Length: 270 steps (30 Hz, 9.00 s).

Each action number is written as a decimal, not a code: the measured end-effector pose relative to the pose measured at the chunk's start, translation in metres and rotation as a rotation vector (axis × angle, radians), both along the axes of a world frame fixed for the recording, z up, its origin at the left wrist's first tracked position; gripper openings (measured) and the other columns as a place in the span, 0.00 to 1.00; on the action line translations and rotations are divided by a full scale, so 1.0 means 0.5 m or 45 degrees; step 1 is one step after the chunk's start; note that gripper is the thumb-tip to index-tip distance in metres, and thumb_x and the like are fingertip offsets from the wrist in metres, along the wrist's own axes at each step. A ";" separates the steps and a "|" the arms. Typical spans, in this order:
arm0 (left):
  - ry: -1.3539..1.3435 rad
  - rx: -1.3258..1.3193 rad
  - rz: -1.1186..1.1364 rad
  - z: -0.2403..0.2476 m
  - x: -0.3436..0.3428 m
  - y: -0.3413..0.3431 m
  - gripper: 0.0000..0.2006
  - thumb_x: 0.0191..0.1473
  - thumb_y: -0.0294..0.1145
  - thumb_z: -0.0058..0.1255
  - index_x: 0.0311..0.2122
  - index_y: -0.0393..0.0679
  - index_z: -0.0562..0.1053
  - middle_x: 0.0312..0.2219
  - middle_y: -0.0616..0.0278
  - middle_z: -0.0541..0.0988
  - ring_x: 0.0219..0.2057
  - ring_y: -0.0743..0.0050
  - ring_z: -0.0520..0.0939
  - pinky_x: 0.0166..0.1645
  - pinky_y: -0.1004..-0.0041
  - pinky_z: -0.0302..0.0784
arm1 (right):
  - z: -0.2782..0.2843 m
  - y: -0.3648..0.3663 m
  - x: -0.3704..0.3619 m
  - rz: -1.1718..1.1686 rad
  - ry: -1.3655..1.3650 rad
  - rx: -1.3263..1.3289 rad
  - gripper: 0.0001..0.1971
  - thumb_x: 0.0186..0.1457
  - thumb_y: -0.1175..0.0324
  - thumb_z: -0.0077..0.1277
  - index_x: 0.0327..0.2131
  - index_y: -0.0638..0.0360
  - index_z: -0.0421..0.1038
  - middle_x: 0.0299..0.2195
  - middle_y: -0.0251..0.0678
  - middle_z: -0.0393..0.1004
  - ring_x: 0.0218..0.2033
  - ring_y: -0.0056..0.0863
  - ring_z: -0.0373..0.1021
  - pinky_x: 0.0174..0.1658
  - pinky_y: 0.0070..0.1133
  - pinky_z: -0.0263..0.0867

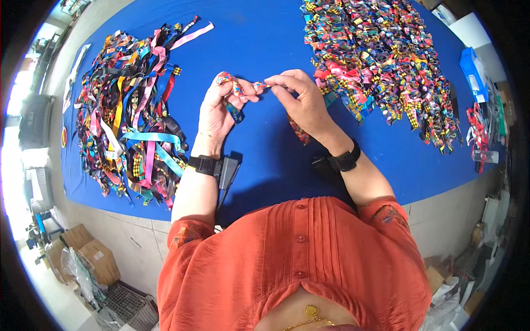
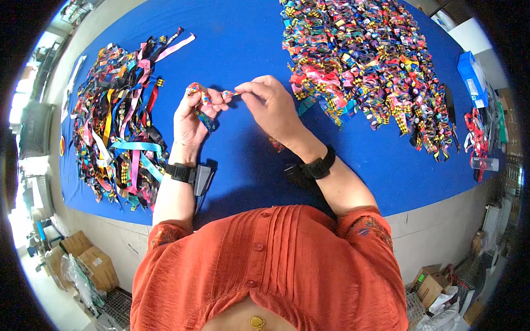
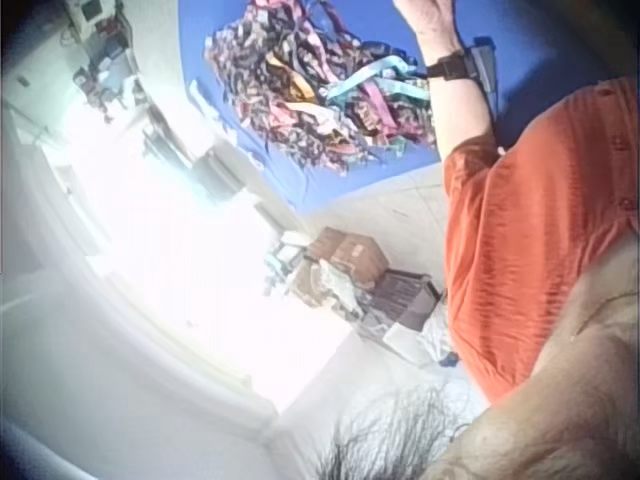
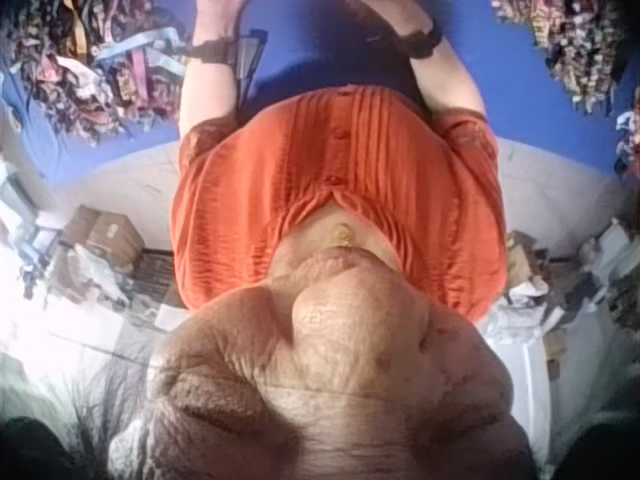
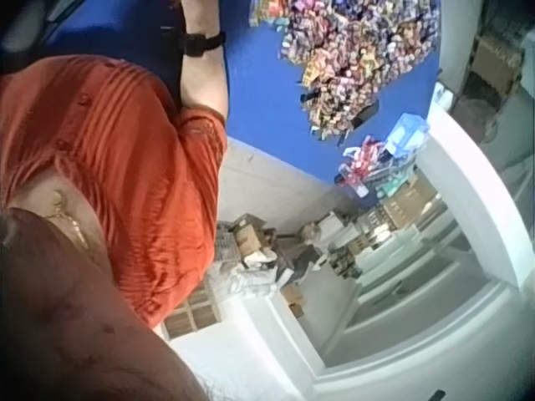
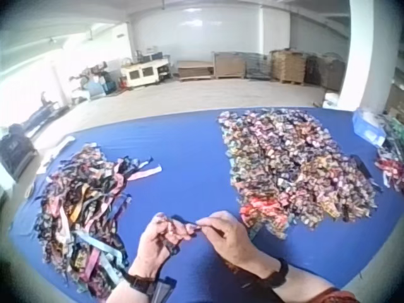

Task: Fold various colored ribbons and arrange them on a table.

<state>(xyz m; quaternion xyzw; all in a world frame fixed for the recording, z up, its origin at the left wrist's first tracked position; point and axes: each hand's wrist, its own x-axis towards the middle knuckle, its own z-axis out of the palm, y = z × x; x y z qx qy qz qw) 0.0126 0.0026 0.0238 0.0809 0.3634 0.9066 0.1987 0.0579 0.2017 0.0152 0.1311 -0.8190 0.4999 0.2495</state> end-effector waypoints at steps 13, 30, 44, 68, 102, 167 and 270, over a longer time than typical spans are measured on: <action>0.191 -0.171 -0.255 -0.004 0.008 -0.010 0.08 0.58 0.31 0.51 0.29 0.43 0.66 0.22 0.57 0.75 0.23 0.69 0.77 0.28 0.75 0.72 | 0.006 0.002 0.005 -0.029 -0.683 -0.349 0.10 0.59 0.64 0.55 0.36 0.62 0.77 0.27 0.35 0.81 0.29 0.19 0.77 0.34 0.20 0.71; 0.177 -0.316 -0.381 -0.007 0.012 -0.005 0.09 0.63 0.34 0.48 0.37 0.39 0.72 0.26 0.53 0.80 0.15 0.81 0.72 0.18 0.83 0.63 | 0.009 -0.015 0.012 0.165 -0.667 -0.425 0.14 0.63 0.63 0.50 0.32 0.63 0.79 0.20 0.30 0.76 0.22 0.14 0.70 0.28 0.19 0.66; 0.013 -0.411 -0.329 -0.008 0.013 0.001 0.04 0.64 0.29 0.49 0.37 0.42 0.73 0.21 0.61 0.79 0.11 0.84 0.70 0.13 0.84 0.60 | 0.020 -0.018 0.017 0.240 -0.707 -0.614 0.12 0.62 0.65 0.51 0.35 0.64 0.79 0.23 0.29 0.78 0.25 0.15 0.72 0.30 0.18 0.68; 0.221 -0.398 -0.287 -0.003 0.007 -0.002 0.12 0.62 0.35 0.52 0.42 0.35 0.75 0.40 0.49 0.83 0.35 0.71 0.84 0.37 0.78 0.77 | -0.005 0.005 0.004 0.155 -0.689 -0.625 0.12 0.65 0.64 0.49 0.35 0.62 0.77 0.24 0.26 0.76 0.24 0.11 0.69 0.28 0.16 0.66; 0.069 -0.122 -0.043 -0.028 -0.009 -0.001 0.08 0.66 0.31 0.47 0.44 0.38 0.72 0.44 0.40 0.80 0.43 0.47 0.85 0.42 0.60 0.86 | 0.014 -0.003 0.012 0.077 -0.384 -1.108 0.13 0.67 0.65 0.47 0.40 0.65 0.78 0.32 0.29 0.79 0.31 0.13 0.72 0.37 0.16 0.69; 0.062 -0.344 -0.109 -0.031 0.008 0.057 0.08 0.65 0.33 0.52 0.39 0.39 0.76 0.30 0.59 0.83 0.24 0.77 0.82 0.30 0.76 0.81 | -0.031 0.002 0.002 0.181 -0.443 -0.696 0.10 0.64 0.67 0.52 0.34 0.63 0.79 0.24 0.26 0.78 0.26 0.10 0.70 0.30 0.16 0.66; 0.215 -0.681 -0.251 -0.005 0.031 0.072 0.09 0.66 0.30 0.46 0.44 0.38 0.60 0.23 0.57 0.77 0.13 0.85 0.68 0.17 0.84 0.60 | -0.015 0.024 -0.002 0.310 -0.403 -0.661 0.03 0.63 0.75 0.52 0.38 0.62 0.74 0.32 0.31 0.78 0.30 0.13 0.74 0.32 0.13 0.70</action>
